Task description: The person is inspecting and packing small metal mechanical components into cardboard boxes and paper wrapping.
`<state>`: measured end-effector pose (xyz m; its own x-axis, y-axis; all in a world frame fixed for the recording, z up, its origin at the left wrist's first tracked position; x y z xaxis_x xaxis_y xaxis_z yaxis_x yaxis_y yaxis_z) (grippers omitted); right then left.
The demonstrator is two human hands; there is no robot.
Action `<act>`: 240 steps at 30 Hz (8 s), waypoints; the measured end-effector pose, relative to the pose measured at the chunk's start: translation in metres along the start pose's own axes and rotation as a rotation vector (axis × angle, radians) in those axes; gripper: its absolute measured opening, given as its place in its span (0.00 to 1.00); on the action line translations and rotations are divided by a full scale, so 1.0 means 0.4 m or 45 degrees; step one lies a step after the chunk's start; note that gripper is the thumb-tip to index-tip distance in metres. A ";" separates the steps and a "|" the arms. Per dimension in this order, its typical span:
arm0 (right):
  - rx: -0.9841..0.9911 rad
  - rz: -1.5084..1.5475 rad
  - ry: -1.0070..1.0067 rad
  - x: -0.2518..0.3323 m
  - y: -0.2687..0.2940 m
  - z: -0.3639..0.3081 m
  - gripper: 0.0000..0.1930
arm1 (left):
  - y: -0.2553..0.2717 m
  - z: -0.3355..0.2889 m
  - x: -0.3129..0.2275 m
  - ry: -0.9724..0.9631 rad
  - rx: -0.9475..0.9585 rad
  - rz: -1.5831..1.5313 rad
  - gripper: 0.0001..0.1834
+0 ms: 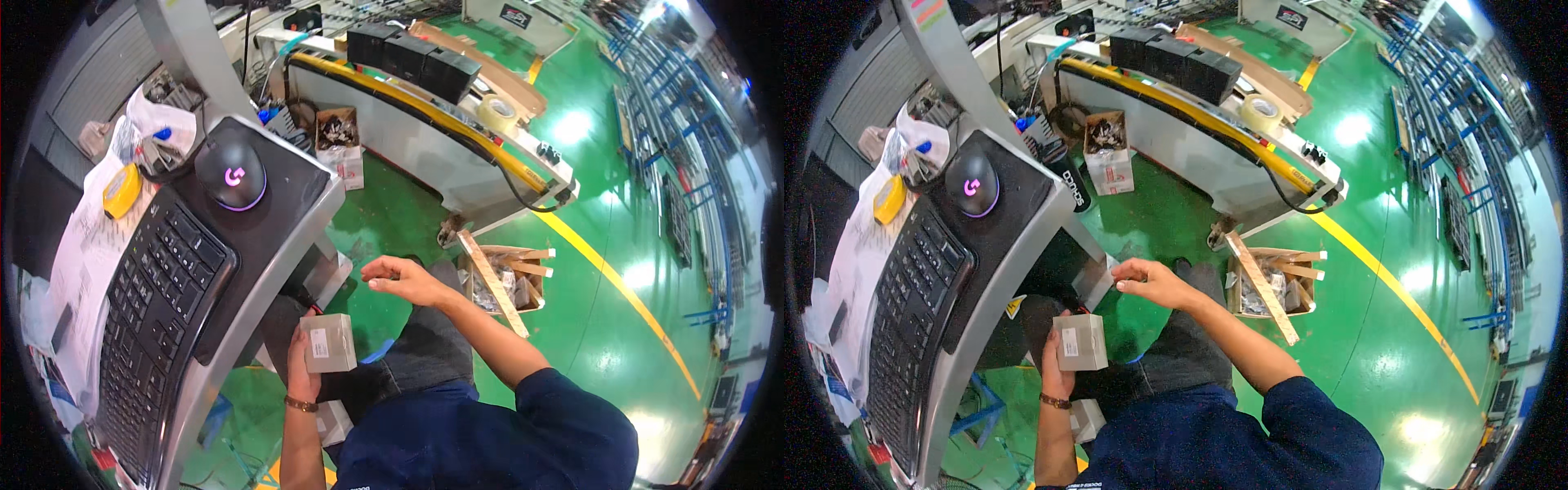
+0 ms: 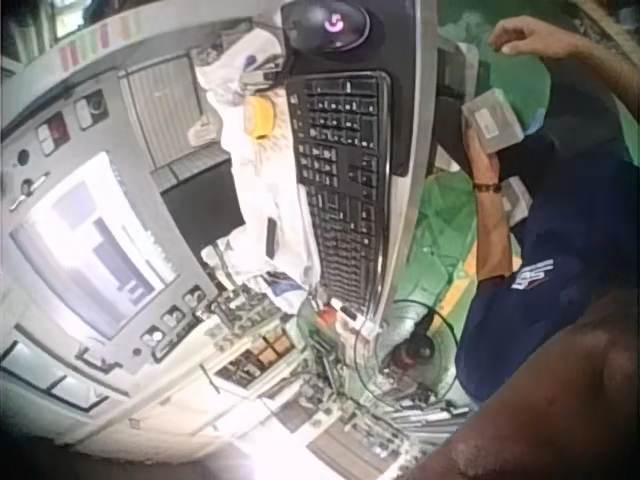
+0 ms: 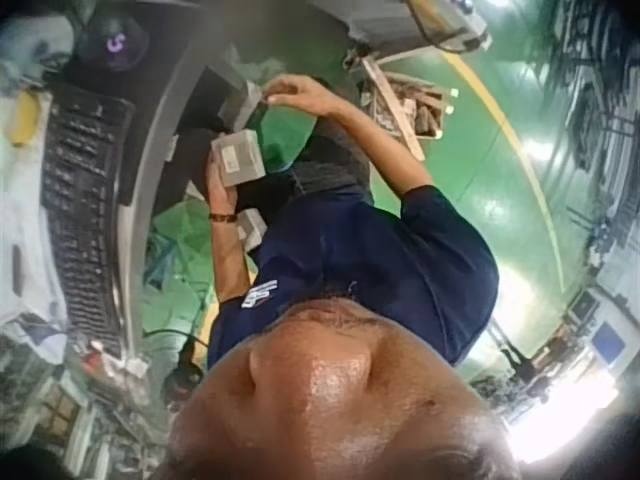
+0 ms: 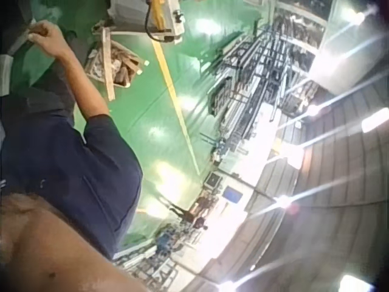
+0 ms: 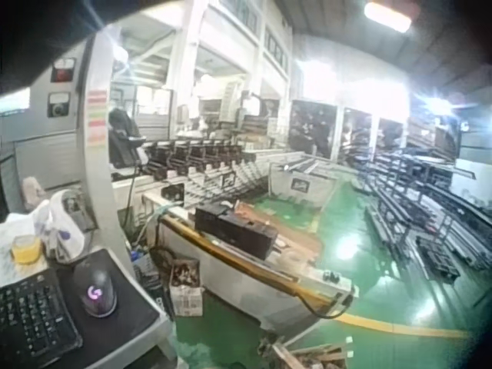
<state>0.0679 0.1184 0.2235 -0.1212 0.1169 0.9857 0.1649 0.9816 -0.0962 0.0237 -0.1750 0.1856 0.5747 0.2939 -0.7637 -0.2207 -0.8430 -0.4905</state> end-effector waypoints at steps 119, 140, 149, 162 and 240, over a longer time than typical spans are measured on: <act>-0.645 -1.203 -0.116 0.430 1.636 0.952 0.20 | -1.242 0.841 0.243 0.928 0.656 0.825 0.32; -0.321 -1.672 0.512 0.478 1.492 1.081 0.21 | -1.210 0.826 0.228 1.012 0.635 0.829 0.33; -0.252 -2.085 0.382 0.406 1.500 1.161 0.09 | -1.191 0.827 0.225 1.018 0.610 0.812 0.35; -0.171 -2.286 0.249 0.386 1.470 1.194 0.07 | -1.178 0.827 0.225 0.941 0.582 0.739 0.35; -0.698 -0.458 -0.684 -0.075 0.873 0.117 0.13 | -0.637 0.149 0.359 1.133 0.461 0.797 0.30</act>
<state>0.0832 0.4648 0.1539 -0.6831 0.0039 0.7303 0.4619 0.7769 0.4279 0.1157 0.1088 0.1758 0.6060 -0.6757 -0.4197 -0.7954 -0.5079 -0.3309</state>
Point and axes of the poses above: each hand's wrist, its own z-axis towards the middle knuckle, its own y-axis out of the back of the hand, x = y × z, the point moved 5 cm from there along z, towards the middle knuckle, and after that the axes turned 7 degrees about -x, right-handed, at the moved point
